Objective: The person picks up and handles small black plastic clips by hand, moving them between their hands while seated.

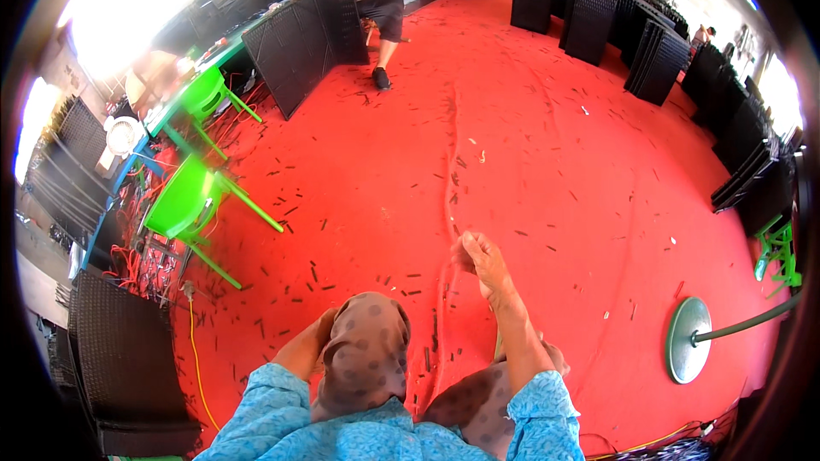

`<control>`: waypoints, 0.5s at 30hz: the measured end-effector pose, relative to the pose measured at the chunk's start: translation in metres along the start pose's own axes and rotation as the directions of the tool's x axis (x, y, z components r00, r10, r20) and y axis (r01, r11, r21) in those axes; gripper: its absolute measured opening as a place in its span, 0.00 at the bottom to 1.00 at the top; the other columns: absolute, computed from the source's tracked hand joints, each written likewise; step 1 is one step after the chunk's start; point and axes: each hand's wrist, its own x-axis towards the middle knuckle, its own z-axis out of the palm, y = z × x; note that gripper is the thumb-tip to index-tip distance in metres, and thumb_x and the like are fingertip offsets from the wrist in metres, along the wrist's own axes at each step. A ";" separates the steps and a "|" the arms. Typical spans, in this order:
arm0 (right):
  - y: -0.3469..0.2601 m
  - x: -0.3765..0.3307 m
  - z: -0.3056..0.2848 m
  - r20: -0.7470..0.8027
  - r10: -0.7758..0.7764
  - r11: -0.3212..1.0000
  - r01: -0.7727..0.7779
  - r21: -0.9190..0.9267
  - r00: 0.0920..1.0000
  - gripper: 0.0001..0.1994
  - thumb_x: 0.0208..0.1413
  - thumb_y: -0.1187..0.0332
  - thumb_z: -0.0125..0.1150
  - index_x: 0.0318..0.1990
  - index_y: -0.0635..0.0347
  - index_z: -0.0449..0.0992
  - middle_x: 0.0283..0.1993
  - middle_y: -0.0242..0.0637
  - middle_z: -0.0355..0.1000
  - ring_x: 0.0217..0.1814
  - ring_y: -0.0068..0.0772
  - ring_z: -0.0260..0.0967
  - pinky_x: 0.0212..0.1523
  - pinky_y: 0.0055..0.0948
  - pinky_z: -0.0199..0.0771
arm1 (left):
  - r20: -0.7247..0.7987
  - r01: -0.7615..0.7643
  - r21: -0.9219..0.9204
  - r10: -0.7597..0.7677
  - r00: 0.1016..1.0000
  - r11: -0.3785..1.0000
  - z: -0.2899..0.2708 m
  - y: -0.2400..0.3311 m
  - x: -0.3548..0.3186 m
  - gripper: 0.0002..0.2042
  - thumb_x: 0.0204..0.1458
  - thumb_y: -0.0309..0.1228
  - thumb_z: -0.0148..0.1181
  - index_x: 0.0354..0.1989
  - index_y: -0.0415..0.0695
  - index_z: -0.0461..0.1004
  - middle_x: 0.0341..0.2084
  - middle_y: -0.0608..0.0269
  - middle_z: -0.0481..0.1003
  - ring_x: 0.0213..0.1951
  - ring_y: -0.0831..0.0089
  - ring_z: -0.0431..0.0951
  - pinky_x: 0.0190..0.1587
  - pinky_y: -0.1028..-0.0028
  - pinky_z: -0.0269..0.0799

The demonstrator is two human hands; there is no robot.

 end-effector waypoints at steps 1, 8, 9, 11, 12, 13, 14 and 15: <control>-0.003 -0.002 -0.001 -0.002 0.000 1.000 0.000 0.027 1.000 0.13 0.52 0.56 0.47 0.31 0.56 0.67 0.27 0.28 0.68 0.26 0.17 0.64 0.28 0.17 0.64 | 0.001 0.006 0.025 -0.006 1.000 1.000 -0.005 0.008 0.002 0.12 0.48 0.37 0.51 0.36 0.42 0.70 0.27 0.65 0.72 0.31 0.79 0.71 0.34 0.78 0.66; -0.013 -0.005 0.003 -0.009 0.042 0.991 -0.041 0.124 0.999 0.11 0.49 0.57 0.53 0.33 0.53 0.67 0.28 0.27 0.68 0.26 0.16 0.64 0.27 0.16 0.65 | 0.024 0.012 0.229 -0.018 1.000 0.973 -0.048 0.060 0.005 0.13 0.48 0.38 0.51 0.36 0.42 0.70 0.26 0.65 0.72 0.30 0.80 0.70 0.34 0.78 0.66; -0.013 -0.007 0.001 -0.011 0.040 0.992 -0.038 0.123 0.999 0.11 0.49 0.57 0.53 0.33 0.53 0.67 0.28 0.27 0.68 0.26 0.16 0.64 0.27 0.16 0.65 | 0.025 0.004 0.270 -0.011 1.000 0.963 -0.049 0.069 0.008 0.13 0.48 0.38 0.51 0.36 0.42 0.70 0.26 0.65 0.72 0.30 0.80 0.70 0.34 0.78 0.66; -0.014 -0.007 0.000 -0.037 0.033 0.980 -0.025 0.199 0.999 0.11 0.48 0.59 0.54 0.35 0.53 0.66 0.29 0.27 0.68 0.26 0.16 0.65 0.28 0.17 0.65 | -0.004 -0.021 0.318 0.024 1.000 0.948 -0.051 0.093 0.007 0.13 0.48 0.38 0.51 0.36 0.43 0.70 0.26 0.66 0.72 0.30 0.80 0.70 0.34 0.78 0.66; -0.013 -0.006 -0.003 -0.039 0.031 0.980 -0.023 0.198 0.999 0.11 0.48 0.59 0.54 0.35 0.53 0.66 0.29 0.27 0.68 0.26 0.16 0.65 0.28 0.17 0.65 | -0.003 -0.024 0.318 0.026 1.000 0.948 -0.047 0.109 0.003 0.13 0.48 0.38 0.51 0.36 0.43 0.70 0.26 0.66 0.72 0.30 0.80 0.70 0.34 0.78 0.66; -0.010 -0.004 -0.007 -0.037 0.008 0.975 0.000 0.223 0.999 0.11 0.48 0.60 0.55 0.36 0.52 0.66 0.29 0.27 0.68 0.26 0.16 0.64 0.27 0.17 0.66 | -0.102 -0.152 0.250 0.182 0.978 0.956 -0.034 0.133 -0.005 0.12 0.48 0.38 0.51 0.34 0.42 0.70 0.25 0.67 0.71 0.29 0.80 0.70 0.33 0.79 0.66; -0.008 -0.004 -0.008 -0.028 -0.012 0.968 0.019 0.249 1.000 0.11 0.47 0.61 0.56 0.36 0.52 0.66 0.29 0.27 0.68 0.25 0.16 0.64 0.27 0.17 0.66 | -0.218 -0.281 0.192 0.320 0.922 0.940 -0.022 0.146 -0.012 0.12 0.48 0.38 0.51 0.33 0.41 0.70 0.24 0.68 0.70 0.28 0.81 0.69 0.32 0.79 0.65; -0.011 -0.005 -0.006 -0.014 -0.013 0.968 0.016 0.249 1.000 0.11 0.47 0.61 0.56 0.36 0.52 0.66 0.29 0.27 0.68 0.25 0.16 0.64 0.27 0.17 0.66 | -0.231 -0.281 0.191 0.321 0.918 0.941 -0.015 0.151 -0.013 0.12 0.48 0.38 0.51 0.33 0.41 0.70 0.24 0.68 0.70 0.28 0.81 0.69 0.32 0.79 0.65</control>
